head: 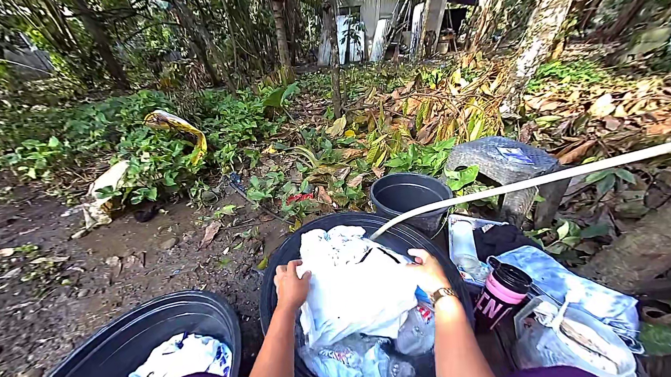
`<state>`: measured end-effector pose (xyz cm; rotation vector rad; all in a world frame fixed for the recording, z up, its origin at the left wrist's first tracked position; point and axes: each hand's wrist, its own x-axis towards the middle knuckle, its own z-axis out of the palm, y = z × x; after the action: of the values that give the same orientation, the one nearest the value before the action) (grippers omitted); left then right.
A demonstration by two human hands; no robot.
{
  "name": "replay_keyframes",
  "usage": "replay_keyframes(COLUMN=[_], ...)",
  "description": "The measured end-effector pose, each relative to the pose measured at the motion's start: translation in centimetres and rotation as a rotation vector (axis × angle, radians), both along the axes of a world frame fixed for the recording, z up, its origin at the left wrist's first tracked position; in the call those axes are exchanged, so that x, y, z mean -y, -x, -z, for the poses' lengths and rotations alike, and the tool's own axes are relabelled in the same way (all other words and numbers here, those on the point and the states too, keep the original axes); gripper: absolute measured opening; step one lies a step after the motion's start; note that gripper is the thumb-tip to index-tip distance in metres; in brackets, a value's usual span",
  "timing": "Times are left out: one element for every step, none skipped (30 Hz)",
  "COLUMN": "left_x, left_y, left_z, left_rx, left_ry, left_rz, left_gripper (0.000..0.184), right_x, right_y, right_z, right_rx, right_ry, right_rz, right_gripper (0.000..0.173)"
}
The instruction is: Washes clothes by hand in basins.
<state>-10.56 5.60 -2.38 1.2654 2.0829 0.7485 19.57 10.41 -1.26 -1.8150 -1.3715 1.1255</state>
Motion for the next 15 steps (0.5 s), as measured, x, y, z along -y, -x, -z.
replay_keyframes(left_x=[0.2, 0.5, 0.9, 1.4, 1.8, 2.3, 2.8, 3.4, 3.9, 4.2, 4.5, 4.6, 4.7, 4.8, 4.8], left_y=[0.1, -0.1, -0.4, -0.8, -1.3, -1.8, -2.3, -2.8, -3.3, -3.8, -4.4, -5.0, -5.4, -5.7, -5.7], left_z=[0.8, 1.4, 1.8, 2.3, 2.9, 3.8, 5.0, 6.3, 7.6, 8.5, 9.2, 9.6, 9.7, 9.6, 9.5], left_rx=[-0.039, -0.081, -0.118, -0.137, -0.141, -0.142, -0.145, -0.161, -0.188, -0.219, -0.258, -0.304, -0.342, -0.369, -0.383], left_ry=[0.110, 0.230, 0.349, 0.450, 0.532, 0.584, 0.615, 0.644, 0.687, 0.741, 0.785, 0.819, 0.846, 0.866, 0.878], left_rz=[-0.009, 0.001, 0.028, 0.062, 0.093, 0.114, 0.126, 0.146, 0.182, 0.223, 0.254, 0.280, 0.298, 0.309, 0.317], left_gripper=[0.044, 0.043, 0.040, 0.039, 0.041, 0.043, 0.045, 0.046, 0.046, 0.045, 0.044, 0.043, 0.043, 0.043, 0.042], right_x=[-0.1, -0.1, 0.2, 0.5, 1.0, 1.5, 2.0, 2.6, 3.1, 3.7, 4.4, 5.1, 5.8, 6.3, 6.6], right_y=[0.2, 0.4, 0.9, 1.6, 2.3, 3.1, 3.8, 4.4, 4.9, 5.2, 5.5, 5.6, 5.7, 5.7, 5.9], right_z=[1.7, 3.2, 4.5, 5.6, 6.4, 7.3, 8.3, 9.5, 10.8, 11.6, 12.1, 12.4, 12.7, 12.9, 12.8], right_rx=[0.062, 0.097, 0.105, 0.104, 0.112, 0.130, 0.160, 0.204, 0.257, 0.335, 0.423, 0.510, 0.585, 0.645, 0.700], right_ry=[0.080, 0.172, 0.260, 0.332, 0.377, 0.397, 0.398, 0.389, 0.375, 0.380, 0.399, 0.427, 0.450, 0.468, 0.497], right_rz=[-0.051, -0.105, -0.149, -0.175, -0.192, -0.208, -0.230, -0.267, -0.306, -0.364, -0.428, -0.493, -0.555, -0.622, -0.697], right_gripper=[0.052, 0.051, 0.051, 0.050, 0.052, 0.056, 0.062, 0.072, 0.080, 0.086, 0.087, 0.085, 0.080, 0.076, 0.072])
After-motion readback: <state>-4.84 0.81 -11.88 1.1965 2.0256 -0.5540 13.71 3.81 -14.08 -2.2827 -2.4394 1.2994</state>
